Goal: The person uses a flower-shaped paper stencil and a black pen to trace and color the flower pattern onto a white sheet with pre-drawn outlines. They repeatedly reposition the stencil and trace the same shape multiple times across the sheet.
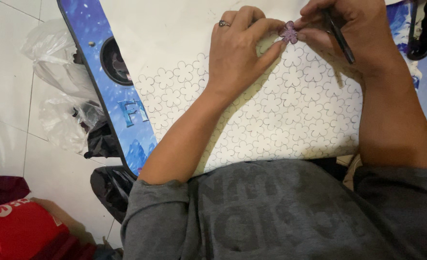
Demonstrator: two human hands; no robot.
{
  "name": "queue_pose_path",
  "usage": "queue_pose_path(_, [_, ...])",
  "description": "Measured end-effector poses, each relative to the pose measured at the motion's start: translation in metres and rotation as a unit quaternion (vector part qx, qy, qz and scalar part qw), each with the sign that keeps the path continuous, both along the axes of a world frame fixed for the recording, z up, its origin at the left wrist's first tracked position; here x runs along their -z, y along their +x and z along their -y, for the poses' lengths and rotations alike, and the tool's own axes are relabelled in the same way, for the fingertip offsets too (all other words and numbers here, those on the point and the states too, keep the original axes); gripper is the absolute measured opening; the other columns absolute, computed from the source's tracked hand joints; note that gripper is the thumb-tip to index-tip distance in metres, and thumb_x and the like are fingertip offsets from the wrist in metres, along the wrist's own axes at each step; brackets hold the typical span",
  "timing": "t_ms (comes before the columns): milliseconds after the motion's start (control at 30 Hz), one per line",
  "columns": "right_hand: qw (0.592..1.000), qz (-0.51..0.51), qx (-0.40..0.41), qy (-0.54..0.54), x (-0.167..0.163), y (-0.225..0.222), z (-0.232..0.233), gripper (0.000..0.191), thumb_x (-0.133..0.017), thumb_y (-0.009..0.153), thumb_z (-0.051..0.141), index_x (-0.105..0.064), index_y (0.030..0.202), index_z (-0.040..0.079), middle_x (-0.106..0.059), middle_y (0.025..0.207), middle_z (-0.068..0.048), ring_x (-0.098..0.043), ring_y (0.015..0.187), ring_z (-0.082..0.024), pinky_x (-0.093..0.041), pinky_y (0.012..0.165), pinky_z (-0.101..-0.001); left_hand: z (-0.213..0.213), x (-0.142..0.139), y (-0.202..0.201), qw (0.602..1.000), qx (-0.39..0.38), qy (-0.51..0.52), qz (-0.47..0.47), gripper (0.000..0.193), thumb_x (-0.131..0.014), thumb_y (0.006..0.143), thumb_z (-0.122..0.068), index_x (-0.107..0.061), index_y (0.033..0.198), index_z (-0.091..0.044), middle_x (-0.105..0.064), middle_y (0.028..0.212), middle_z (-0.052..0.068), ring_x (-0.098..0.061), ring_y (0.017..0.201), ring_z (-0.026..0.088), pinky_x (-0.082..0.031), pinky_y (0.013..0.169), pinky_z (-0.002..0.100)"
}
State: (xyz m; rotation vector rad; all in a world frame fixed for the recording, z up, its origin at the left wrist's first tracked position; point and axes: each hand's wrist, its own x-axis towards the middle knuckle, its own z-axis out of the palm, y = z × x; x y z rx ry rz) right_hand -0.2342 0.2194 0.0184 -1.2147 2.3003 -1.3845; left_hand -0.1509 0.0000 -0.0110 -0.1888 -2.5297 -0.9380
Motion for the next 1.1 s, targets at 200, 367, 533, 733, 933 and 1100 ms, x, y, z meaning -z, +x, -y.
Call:
queue_pose_path(200, [1.000,-0.012,0.006,0.023,0.002,-0.002,-0.001,0.019,-0.076,0.106,-0.010,-0.060,0.116,-0.007,-0.071,0.107,-0.019,-0.076,0.111,-0.024,-0.061,0.095,-0.0301,0.000,-0.001,0.000,1.000,-0.005,0.011,-0.004,0.022,-0.087,0.085,-0.035,-0.077,0.100,-0.022,-0.058,0.097,-0.005,-0.054,0.093,0.016,-0.042,0.082,0.036])
queue_pose_path(367, [1.000,0.000,-0.001,0.007,-0.002,-0.001,0.003,0.019,-0.075,0.106,-0.010,-0.060,0.118,-0.008,-0.069,0.112,-0.021,-0.074,0.114,-0.026,-0.060,0.098,-0.0312,-0.002,0.004,0.002,1.000,-0.007,-0.008,-0.025,0.024,-0.086,0.087,-0.031,-0.075,0.105,-0.020,-0.058,0.099,-0.004,-0.054,0.094,0.016,-0.042,0.083,0.036])
queue_pose_path(533, [1.000,-0.012,0.005,0.017,-0.008,0.001,0.004,0.016,-0.073,0.105,-0.010,-0.060,0.115,-0.009,-0.070,0.108,-0.020,-0.074,0.110,-0.027,-0.065,0.094,-0.0308,-0.012,0.015,0.006,0.988,0.011,-0.140,-0.071,0.017,-0.080,0.098,-0.026,-0.071,0.111,-0.019,-0.059,0.096,-0.004,-0.055,0.090,0.016,-0.042,0.082,0.035])
queue_pose_path(733, [0.996,-0.086,0.032,-0.014,-0.002,-0.003,-0.003,0.008,-0.057,0.115,-0.005,-0.064,0.119,-0.008,-0.070,0.106,-0.019,-0.073,0.096,-0.025,-0.060,0.080,-0.0265,-0.046,0.016,0.024,0.954,0.020,-0.298,0.005,0.052,-0.062,0.103,-0.046,-0.067,0.129,-0.002,-0.047,0.059,-0.004,-0.041,0.054,0.011,-0.035,0.060,0.029])
queue_pose_path(933, [0.988,-0.142,-0.003,-0.065,0.012,-0.001,-0.007,0.016,-0.057,0.124,0.008,-0.069,0.119,-0.002,-0.072,0.110,-0.014,-0.071,0.092,-0.023,-0.053,0.080,-0.0278,-0.059,0.005,0.037,0.903,-0.032,-0.428,0.000,0.068,-0.049,0.107,-0.060,-0.064,0.134,0.001,-0.042,0.057,-0.008,-0.042,0.059,0.010,-0.035,0.065,0.028])
queue_pose_path(1100, [0.994,-0.107,0.003,-0.013,0.012,0.009,-0.003,0.019,-0.058,0.121,0.010,-0.070,0.117,-0.004,-0.071,0.109,-0.013,-0.073,0.096,-0.018,-0.058,0.082,-0.0257,-0.062,0.002,0.039,0.885,-0.036,-0.463,0.001,0.067,-0.049,0.107,-0.060,-0.064,0.129,0.001,-0.041,0.058,-0.007,-0.044,0.062,0.010,-0.035,0.066,0.028])
